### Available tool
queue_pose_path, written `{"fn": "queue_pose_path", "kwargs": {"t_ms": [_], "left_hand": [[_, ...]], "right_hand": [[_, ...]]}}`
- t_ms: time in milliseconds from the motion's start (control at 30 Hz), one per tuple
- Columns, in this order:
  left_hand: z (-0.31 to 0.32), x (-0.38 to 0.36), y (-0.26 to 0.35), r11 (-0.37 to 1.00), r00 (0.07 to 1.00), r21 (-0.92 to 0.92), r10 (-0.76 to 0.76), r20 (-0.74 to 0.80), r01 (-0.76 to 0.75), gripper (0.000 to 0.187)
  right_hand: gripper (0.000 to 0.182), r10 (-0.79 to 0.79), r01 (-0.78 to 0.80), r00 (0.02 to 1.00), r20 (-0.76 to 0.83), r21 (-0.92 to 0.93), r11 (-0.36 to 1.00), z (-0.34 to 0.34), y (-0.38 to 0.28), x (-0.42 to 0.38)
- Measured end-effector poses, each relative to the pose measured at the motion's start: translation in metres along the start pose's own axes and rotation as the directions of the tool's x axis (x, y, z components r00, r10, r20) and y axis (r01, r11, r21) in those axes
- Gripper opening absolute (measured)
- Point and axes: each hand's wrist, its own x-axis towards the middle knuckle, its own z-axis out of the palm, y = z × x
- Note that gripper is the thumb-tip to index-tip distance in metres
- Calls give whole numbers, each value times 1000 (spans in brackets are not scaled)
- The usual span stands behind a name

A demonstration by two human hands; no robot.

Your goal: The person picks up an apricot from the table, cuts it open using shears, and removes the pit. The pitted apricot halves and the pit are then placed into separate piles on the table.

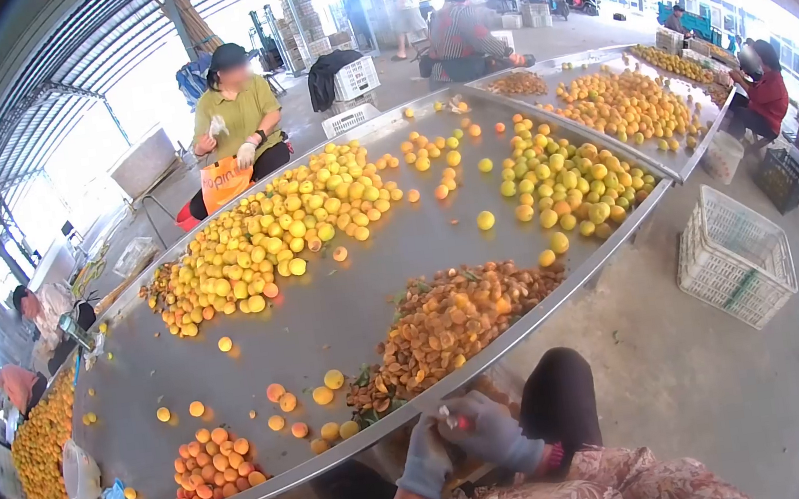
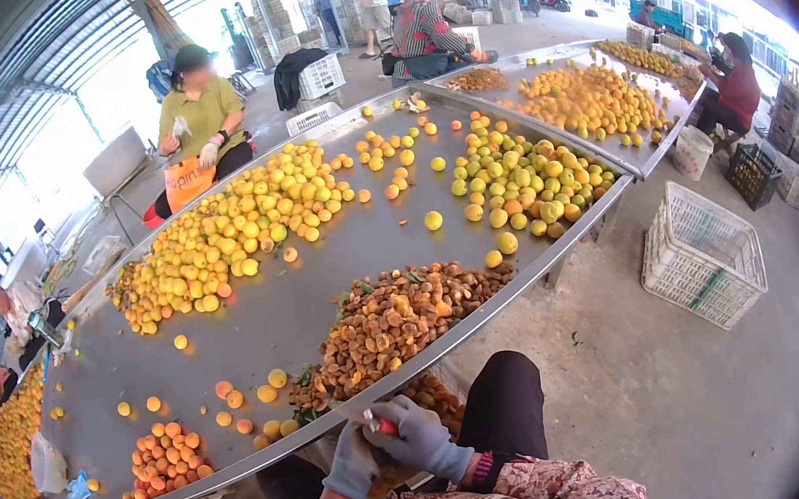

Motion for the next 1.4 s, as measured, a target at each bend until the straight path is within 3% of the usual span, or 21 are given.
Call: {"fn": "queue_pose_path", "kwargs": {"t_ms": [67, 267, 400, 433, 467, 533, 567, 667, 767, 900, 933, 967, 1000, 1033, 1067, 1133, 1167, 1200, 1267, 1367, 1400], "left_hand": [[-8, -2, -1, 998, 999, 44, 54, 10, -54, 25], [6, -17, 8, 970, 939, -62, -213, 269, 237, 20], [-1, -1, -1, 960, 980, 198, 195, 26, -196, 22], [1, -11, 3, 594, 887, 681, 417, 196, -430, 24], [19, -22, 11, -17, 772, 862, 437, 463, -507, 27], [8, -4, 3, -49, 610, 780, 593, 525, -624, 20], [6, -4, 4, -32, 635, 801, 590, 498, -598, 20], [12, -13, 11, 547, 877, 748, 472, 95, -376, 26], [26, -30, 21, 922, 964, 381, 160, -213, -69, 37], [11, -29, 20, 944, 952, 331, 108, -286, -8, 35], [-4, -19, 19, 355, 777, 805, 597, 197, -477, 34], [-19, -11, 19, -510, 387, 623, 498, 776, -593, 35], [-18, -13, 19, -520, 389, 625, 497, 776, -582, 35], [-16, -16, 16, 61, 799, 914, 511, 316, -401, 31], [-14, -20, 15, 564, 970, 825, 176, -169, 42, 29], [-8, -28, 21, 536, 956, 830, 130, -261, 154, 22], [-17, -31, 22, 155, 848, 979, 530, 29, -131, 21], [-23, -32, 26, -319, 569, 912, 713, 409, -256, 20], [-27, -37, 65, -447, 465, 891, 773, 432, -85, 21], [-53, -42, 125, -518, 566, 844, 741, 361, 139, 23], [-63, -39, 138, -504, 695, 825, 688, 206, 255, 23]], "right_hand": [[32, -99, 110, 992, 83, -140, 984, -8, -5, -2], [34, -62, 152, 936, 347, -238, 959, -22, -5, 2], [27, -152, 159, 970, 191, -26, 987, -19, 3, 2], [25, -38, 31, 984, 174, 46, 998, -19, 0, -2], [23, 79, -98, 983, 165, 108, 989, -21, -11, 0], [18, 138, -144, 989, 51, 533, 834, -16, -6, -1], [16, 259, -230, 965, 48, 634, 739, -18, -5, 3], [14, 487, -384, 872, 57, 698, 605, -40, -11, 23], [17, 437, -318, 899, 17, 711, 627, -50, -7, 40], [20, 360, -342, 924, 128, 698, 629, -56, 5, 42], [21, 333, -327, 934, 132, 694, 641, -54, 6, 43], [28, 372, -319, 926, 63, 656, 684, -50, 6, 46], [28, 366, -319, 928, 73, 664, 676, -47, 9, 50], [34, 335, -277, 941, 37, 653, 705, -46, 16, 57], [39, 305, -233, 952, -2, 639, 733, -44, 22, 63], [45, 291, -217, 957, -6, 652, 726, -40, 34, 70], [45, 317, -244, 949, 8, 654, 716, -42, 47, 71], [44, 342, -273, 940, 24, 653, 706, -42, 54, 73], [35, 391, -256, 916, -94, 614, 747, -42, 46, 67], [24, 452, -321, 888, -79, 597, 735, -47, 47, 58], [20, 479, -353, 877, -30, 635, 687, -48, 42, 54]]}}
